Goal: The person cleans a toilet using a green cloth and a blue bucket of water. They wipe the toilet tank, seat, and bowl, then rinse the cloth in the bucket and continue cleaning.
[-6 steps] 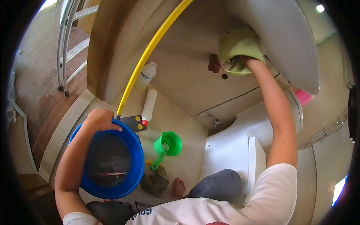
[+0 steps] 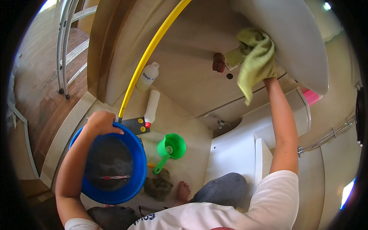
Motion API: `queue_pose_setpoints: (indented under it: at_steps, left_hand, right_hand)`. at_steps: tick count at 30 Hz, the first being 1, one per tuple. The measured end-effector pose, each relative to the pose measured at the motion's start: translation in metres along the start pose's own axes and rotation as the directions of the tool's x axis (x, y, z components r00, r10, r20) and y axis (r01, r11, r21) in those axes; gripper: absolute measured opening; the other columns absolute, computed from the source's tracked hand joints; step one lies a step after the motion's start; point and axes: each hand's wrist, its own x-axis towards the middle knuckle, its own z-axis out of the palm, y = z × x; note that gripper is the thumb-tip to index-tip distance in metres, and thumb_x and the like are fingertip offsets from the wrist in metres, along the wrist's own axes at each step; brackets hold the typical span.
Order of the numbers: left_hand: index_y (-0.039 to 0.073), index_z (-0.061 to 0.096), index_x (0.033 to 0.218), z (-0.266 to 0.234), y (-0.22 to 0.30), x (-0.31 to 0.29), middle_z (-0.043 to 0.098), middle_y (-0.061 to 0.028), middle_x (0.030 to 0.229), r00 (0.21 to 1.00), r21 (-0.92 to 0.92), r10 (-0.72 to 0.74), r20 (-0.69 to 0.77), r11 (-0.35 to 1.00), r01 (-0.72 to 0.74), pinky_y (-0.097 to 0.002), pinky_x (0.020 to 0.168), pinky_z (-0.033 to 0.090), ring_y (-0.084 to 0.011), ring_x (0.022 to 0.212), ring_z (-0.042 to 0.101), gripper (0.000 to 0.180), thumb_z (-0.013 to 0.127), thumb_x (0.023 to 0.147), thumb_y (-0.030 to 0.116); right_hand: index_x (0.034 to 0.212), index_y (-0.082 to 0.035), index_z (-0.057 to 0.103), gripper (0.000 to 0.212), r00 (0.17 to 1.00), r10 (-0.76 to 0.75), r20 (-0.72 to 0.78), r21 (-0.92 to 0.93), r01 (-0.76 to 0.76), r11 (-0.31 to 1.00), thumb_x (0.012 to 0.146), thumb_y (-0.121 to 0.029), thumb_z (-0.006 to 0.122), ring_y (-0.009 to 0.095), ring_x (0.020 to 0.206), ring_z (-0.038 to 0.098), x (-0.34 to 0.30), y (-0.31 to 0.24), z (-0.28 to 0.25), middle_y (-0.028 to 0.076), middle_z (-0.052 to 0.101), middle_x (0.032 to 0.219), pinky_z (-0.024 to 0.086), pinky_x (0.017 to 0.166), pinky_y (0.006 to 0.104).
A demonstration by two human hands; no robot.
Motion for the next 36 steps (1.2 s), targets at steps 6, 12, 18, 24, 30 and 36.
queue_pose_setpoints:
  at_steps: [6,12,18,24,30,36]
  left_hand:
    - [0.008,0.064,0.079,-0.002,0.002,-0.002,0.061,-0.0123,0.073,1.0,0.006,0.002,0.008,1.0,-0.002,-0.0381,0.064,0.046,-0.0284,0.073,0.059,0.058,0.063,0.056,0.061]
    - [0.007,0.064,0.078,0.002,0.004,-0.001,0.061,-0.013,0.073,1.0,0.039,-0.002,0.005,0.999,0.002,-0.0395,0.064,0.047,-0.0292,0.072,0.06,0.059,0.062,0.056,0.062]
    - [0.005,0.065,0.075,0.008,-0.003,0.003,0.061,-0.0145,0.071,1.0,0.075,0.011,0.007,0.997,-0.011,-0.0406,0.061,0.047,-0.031,0.07,0.06,0.064,0.06,0.055,0.065]
    - [0.007,0.066,0.078,0.005,0.006,0.008,0.062,-0.0128,0.074,0.999,0.074,0.013,0.036,0.997,-0.016,-0.0397,0.063,0.048,-0.0305,0.073,0.06,0.062,0.059,0.057,0.066]
    - [0.01,0.063,0.089,0.003,0.005,-0.004,0.062,-0.0116,0.082,0.992,0.097,-0.065,0.112,0.994,0.054,-0.0404,0.066,0.047,-0.0292,0.079,0.059,0.064,0.059,0.057,0.065]
    - [0.008,0.066,0.077,0.002,0.006,0.002,0.062,-0.0126,0.076,0.996,0.109,-0.041,0.077,0.994,0.032,-0.0395,0.063,0.047,-0.0296,0.073,0.06,0.062,0.058,0.057,0.066]
  right_hand:
    - [0.121,-0.004,0.036,0.045,0.896,0.271,-0.351,-0.006,-0.292,0.957,0.082,-0.018,0.054,0.02,0.11,0.039,-0.064,0.03,0.028,0.01,0.042,0.119,0.034,0.093,0.0309]
    - [0.119,-0.005,0.04,0.039,0.745,0.408,-0.529,0.06,-0.446,0.893,0.085,-0.022,0.05,0.02,0.107,0.041,-0.08,0.024,0.058,0.009,0.044,0.116,0.035,0.09,0.0302]
    - [0.122,-0.003,0.034,0.045,0.486,0.509,-0.711,0.47,-0.21,0.857,0.085,-0.024,0.049,0.02,0.11,0.041,0.008,0.029,0.093,0.011,0.043,0.119,0.03,0.096,0.0313]
    - [0.122,-0.003,0.035,0.043,0.331,0.738,-0.588,0.792,0.052,0.608,0.087,-0.026,0.044,0.021,0.108,0.043,0.01,0.023,0.07,0.01,0.043,0.119,0.031,0.097,0.0323]
    - [0.122,-0.003,0.035,0.039,0.281,0.802,-0.527,0.85,0.145,0.507,0.089,-0.025,0.037,0.021,0.107,0.045,0.006,-0.017,0.089,0.007,0.042,0.122,0.033,0.096,0.0323]
    - [0.119,-0.003,0.038,0.037,0.356,0.836,-0.417,0.908,0.199,0.368,0.089,-0.024,0.036,0.02,0.105,0.046,0.017,0.066,0.069,0.007,0.044,0.119,0.035,0.094,0.0315]
